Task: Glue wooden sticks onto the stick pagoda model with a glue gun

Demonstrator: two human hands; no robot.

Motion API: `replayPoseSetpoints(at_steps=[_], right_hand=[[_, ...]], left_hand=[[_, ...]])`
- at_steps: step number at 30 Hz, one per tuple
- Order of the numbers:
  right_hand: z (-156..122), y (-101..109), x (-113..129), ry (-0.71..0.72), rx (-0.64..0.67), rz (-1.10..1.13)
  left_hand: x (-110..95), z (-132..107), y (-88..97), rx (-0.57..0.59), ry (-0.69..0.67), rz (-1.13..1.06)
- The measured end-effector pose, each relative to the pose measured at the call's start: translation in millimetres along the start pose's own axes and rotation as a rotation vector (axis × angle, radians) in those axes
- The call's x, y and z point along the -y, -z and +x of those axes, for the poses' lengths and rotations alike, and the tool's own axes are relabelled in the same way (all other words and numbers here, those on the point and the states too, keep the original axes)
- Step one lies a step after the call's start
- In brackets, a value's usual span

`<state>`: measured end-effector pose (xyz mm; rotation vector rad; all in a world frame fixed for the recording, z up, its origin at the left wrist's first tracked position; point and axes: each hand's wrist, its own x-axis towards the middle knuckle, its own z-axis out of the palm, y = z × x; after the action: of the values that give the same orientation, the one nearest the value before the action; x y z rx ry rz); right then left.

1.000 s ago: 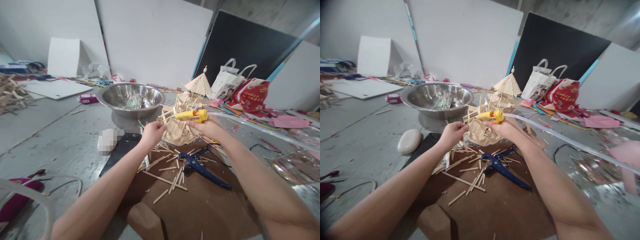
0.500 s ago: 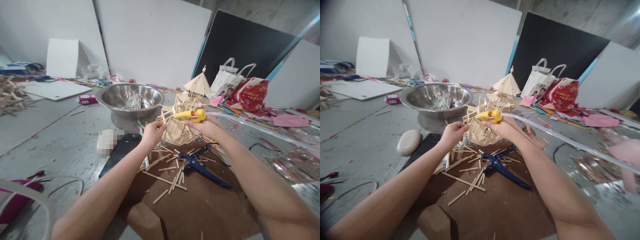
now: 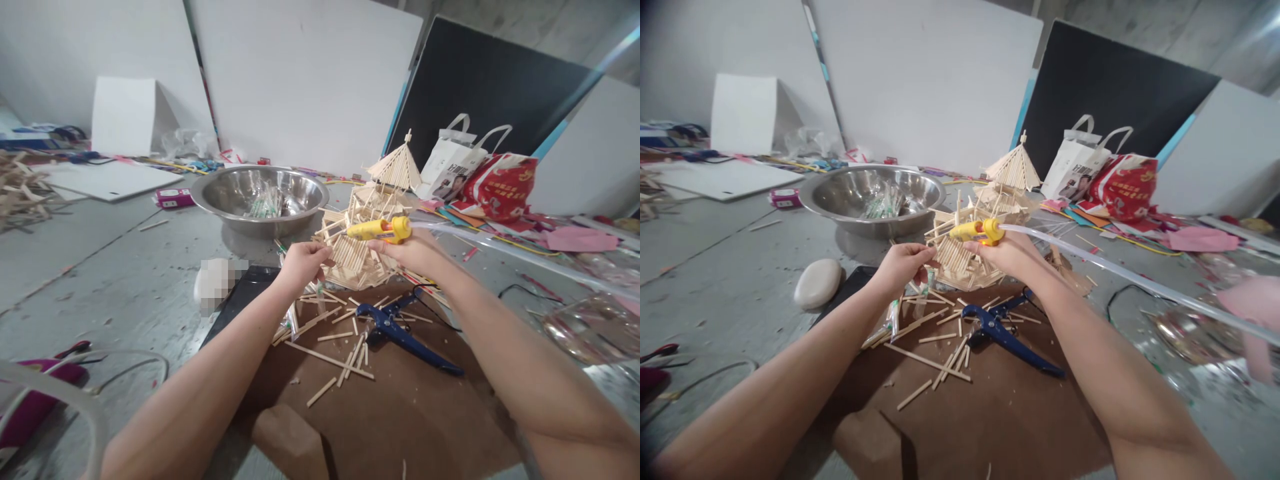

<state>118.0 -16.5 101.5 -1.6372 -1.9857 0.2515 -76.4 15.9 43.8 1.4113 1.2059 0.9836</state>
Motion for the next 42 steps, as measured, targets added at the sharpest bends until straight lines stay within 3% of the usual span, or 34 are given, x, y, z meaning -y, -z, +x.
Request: replayPoseSetpoints(at_steps=[14,42], right_hand=[[0.6,0.6,0.9,-0.073,0.007,-0.023],[2.1,-0.8,-2.4,0.001,-0.017,0.034]], left_hand=[[-2.7,-1.5,7.1,0.125,0.076,-0.128],[-6.7,-3.4,5.3,0.113,0.088,-0.152]])
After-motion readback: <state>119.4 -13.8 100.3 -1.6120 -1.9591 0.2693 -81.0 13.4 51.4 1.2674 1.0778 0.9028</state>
